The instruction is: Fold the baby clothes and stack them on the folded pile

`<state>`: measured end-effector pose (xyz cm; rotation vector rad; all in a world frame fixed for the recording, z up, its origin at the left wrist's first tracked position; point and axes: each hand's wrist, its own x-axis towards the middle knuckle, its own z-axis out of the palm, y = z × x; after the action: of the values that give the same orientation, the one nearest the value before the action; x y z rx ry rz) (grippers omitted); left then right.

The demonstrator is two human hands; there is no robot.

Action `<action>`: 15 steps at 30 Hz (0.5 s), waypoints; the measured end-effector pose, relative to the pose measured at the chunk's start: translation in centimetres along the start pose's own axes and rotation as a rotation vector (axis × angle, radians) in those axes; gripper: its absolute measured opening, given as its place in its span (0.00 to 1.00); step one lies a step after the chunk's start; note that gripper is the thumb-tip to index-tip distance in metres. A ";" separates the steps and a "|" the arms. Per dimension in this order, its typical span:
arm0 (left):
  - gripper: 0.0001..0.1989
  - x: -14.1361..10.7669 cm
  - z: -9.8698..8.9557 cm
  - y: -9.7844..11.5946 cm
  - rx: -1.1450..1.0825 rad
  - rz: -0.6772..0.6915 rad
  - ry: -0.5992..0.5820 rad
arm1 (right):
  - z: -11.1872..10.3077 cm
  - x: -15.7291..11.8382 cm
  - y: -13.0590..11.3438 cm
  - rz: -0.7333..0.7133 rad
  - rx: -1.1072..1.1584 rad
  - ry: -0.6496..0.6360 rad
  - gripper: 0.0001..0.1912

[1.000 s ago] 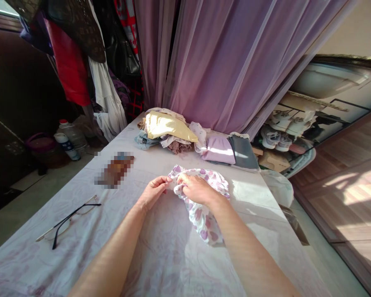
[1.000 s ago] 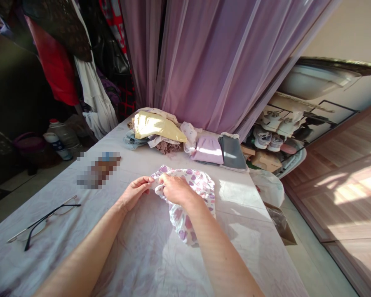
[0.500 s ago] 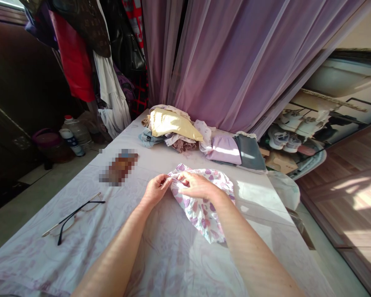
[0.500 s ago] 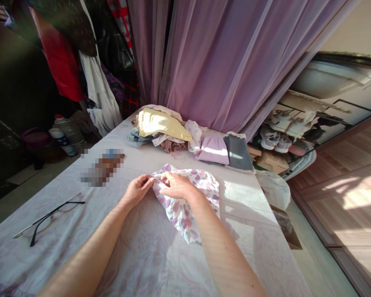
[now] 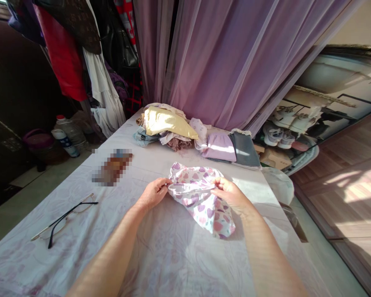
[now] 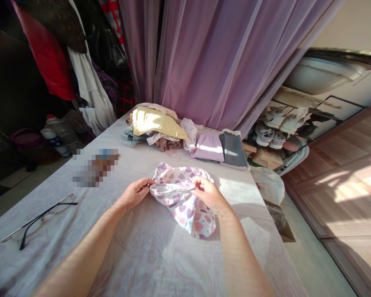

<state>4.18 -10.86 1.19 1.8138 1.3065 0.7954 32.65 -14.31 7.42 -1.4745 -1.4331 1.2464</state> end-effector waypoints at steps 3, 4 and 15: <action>0.21 -0.3 0.0 0.6 -0.005 0.017 -0.043 | 0.6 0.9 -1.6 -0.016 0.057 0.073 0.18; 0.22 -0.5 -0.2 0.7 -0.031 0.020 -0.063 | 0.9 1.4 -2.2 -0.029 0.046 0.081 0.20; 0.35 -1.0 -1.0 0.3 -0.280 -0.125 -0.099 | 6.5 13.7 -4.1 -0.135 -0.468 -0.097 0.19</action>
<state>3.18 -11.63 1.91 1.5161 1.1686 0.7682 24.12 -1.18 7.44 -1.5952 -1.9520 0.9480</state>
